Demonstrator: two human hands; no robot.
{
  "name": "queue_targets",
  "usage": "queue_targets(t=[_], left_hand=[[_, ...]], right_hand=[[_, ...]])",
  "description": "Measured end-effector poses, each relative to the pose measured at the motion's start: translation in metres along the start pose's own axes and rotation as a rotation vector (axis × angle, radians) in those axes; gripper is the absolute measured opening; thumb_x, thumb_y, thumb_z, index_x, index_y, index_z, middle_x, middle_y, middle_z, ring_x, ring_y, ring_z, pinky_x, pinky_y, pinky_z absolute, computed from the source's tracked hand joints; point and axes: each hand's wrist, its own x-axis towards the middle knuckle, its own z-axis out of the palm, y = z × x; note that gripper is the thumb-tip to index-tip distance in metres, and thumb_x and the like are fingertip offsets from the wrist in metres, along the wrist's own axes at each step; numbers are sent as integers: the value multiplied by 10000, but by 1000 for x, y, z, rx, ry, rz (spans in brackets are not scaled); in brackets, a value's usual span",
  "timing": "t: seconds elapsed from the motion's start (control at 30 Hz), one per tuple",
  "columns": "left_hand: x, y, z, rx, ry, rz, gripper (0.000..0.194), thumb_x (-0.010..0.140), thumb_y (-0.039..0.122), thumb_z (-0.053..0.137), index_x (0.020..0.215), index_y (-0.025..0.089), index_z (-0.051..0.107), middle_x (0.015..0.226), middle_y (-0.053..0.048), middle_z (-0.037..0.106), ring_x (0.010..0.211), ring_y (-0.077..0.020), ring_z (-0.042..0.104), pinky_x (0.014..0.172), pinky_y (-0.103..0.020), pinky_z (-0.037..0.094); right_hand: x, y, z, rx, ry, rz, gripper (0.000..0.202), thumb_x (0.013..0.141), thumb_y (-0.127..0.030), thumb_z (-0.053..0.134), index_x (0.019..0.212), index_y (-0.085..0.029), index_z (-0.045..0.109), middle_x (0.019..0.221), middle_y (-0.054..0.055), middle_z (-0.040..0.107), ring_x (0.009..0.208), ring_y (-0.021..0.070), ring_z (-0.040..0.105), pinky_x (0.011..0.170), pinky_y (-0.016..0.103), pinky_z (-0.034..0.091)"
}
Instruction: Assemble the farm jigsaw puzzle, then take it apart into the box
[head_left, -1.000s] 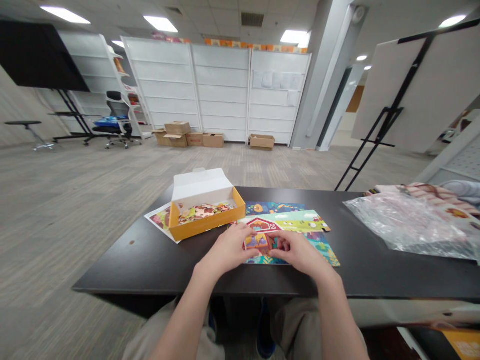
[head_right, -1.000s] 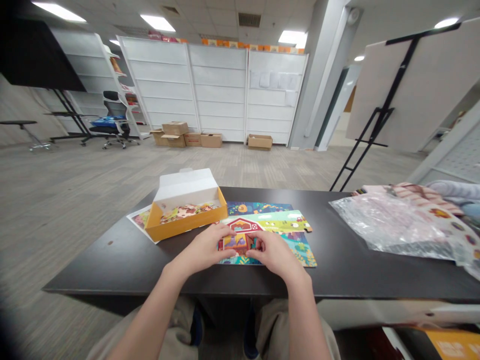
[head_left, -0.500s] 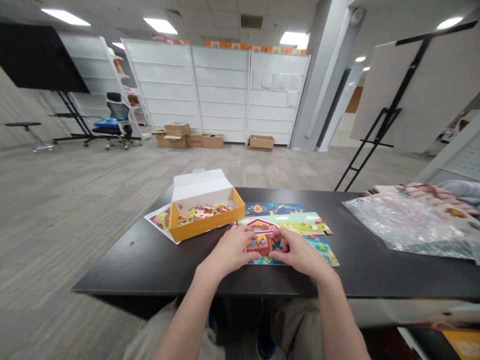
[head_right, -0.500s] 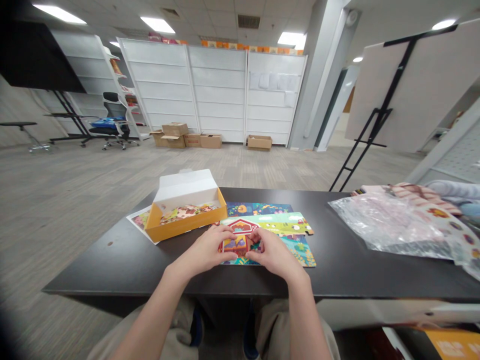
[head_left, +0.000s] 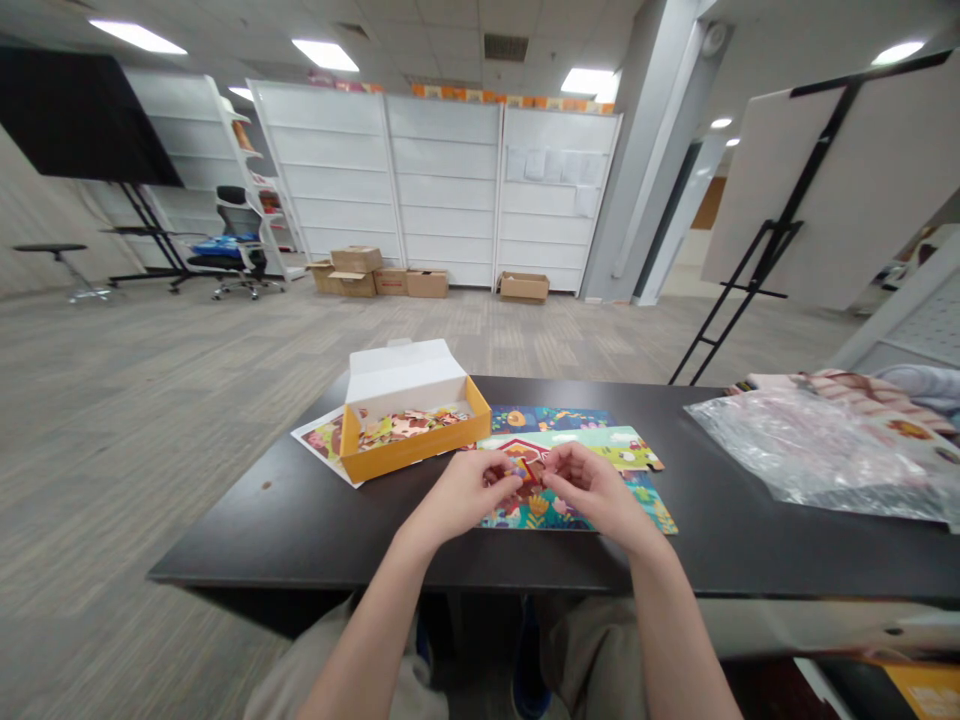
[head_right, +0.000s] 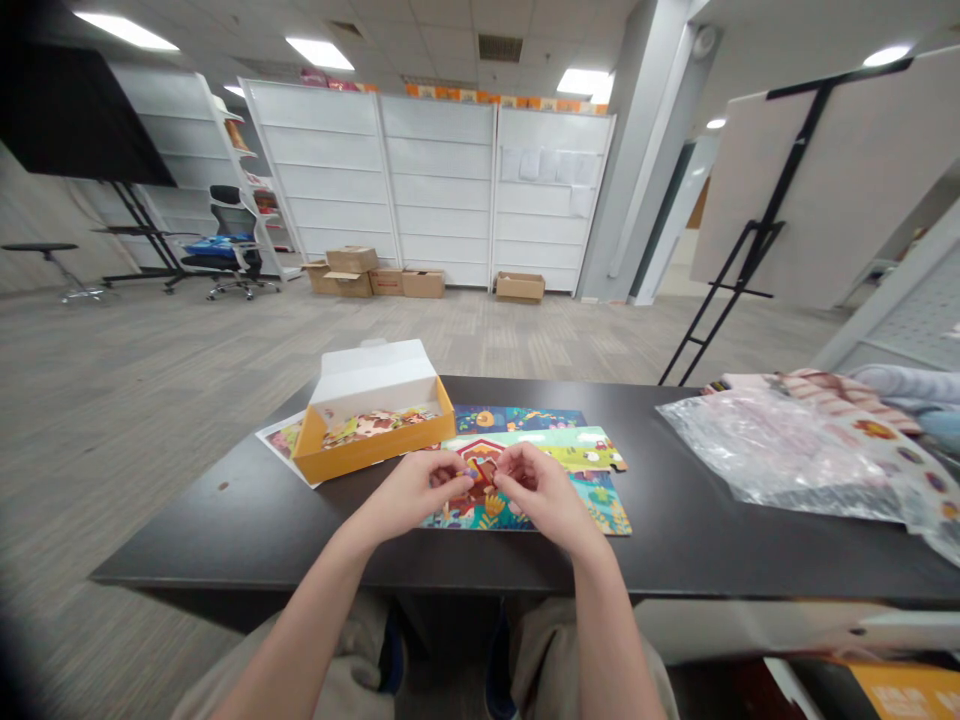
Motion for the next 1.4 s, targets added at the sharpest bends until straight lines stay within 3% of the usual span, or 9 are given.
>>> queue_targets(t=[0.07,0.2,0.27,0.43,0.6,0.73,1.0,1.27,1.4], left_hand=[[4,-1,-3,-207,122,-57,289,833,443,664,781,161,692,722,-21,698,637,-146,626,616,-250,494],[11,-9,-14,-566,516,-160,436,699,537,793,847,144,676,741,-34,704,672,-151,664,631,-252,527],[13,-12,-18,-701,588,-204,480,668,517,835,913,137,674,852,-71,735,777,-172,705,692,-265,560],[12,-14,-10,-629,400,-253,481,729,433,819,1073,136,658,990,-127,757,922,-232,731,829,-359,583],[2,-11,-2,-23,160,-52,329,780,359,755,1053,179,718,1051,-89,749,1000,-266,694,904,-398,541],[-8,-10,-2,376,-27,56,386,730,314,797,1100,232,723,1144,-64,722,1090,-295,638,969,-412,493],[-17,7,1,782,-54,-38,482,850,411,649,1287,221,582,1133,-100,730,964,-319,707,778,-377,534],[-19,7,-4,725,-51,-27,383,933,439,524,1248,227,580,1093,-94,741,955,-313,717,799,-373,523],[-21,-2,-6,657,-64,-11,420,901,450,598,1265,241,577,1137,-98,723,1010,-306,700,844,-374,514]], right_hand=[[1,-1,-1,20,51,-8,278,867,-476,659,940,-224,565,854,20,631,751,162,622,588,255,510],[0,1,0,-12,55,34,322,866,-520,643,964,-220,578,864,25,644,733,161,633,547,243,509],[0,2,2,-57,35,44,321,875,-518,631,975,-215,595,878,28,654,720,156,628,542,244,505],[2,7,8,-227,-29,-42,216,903,-407,632,946,-197,647,878,29,698,743,151,640,663,267,510],[3,7,9,-331,-49,-60,144,908,-330,625,895,-195,677,807,14,704,671,144,617,633,265,476],[3,6,8,-382,-30,-67,132,912,-302,618,877,-195,686,795,12,706,641,138,596,618,260,458],[4,5,16,-466,-76,-53,154,922,-269,596,872,-195,721,758,10,709,643,140,603,613,252,443],[4,1,23,-198,-187,-93,205,934,-296,576,1071,-220,708,946,29,739,808,172,669,738,275,514],[3,-2,27,-153,-227,-58,142,892,-274,615,894,-194,733,857,25,730,767,169,647,703,267,495]])
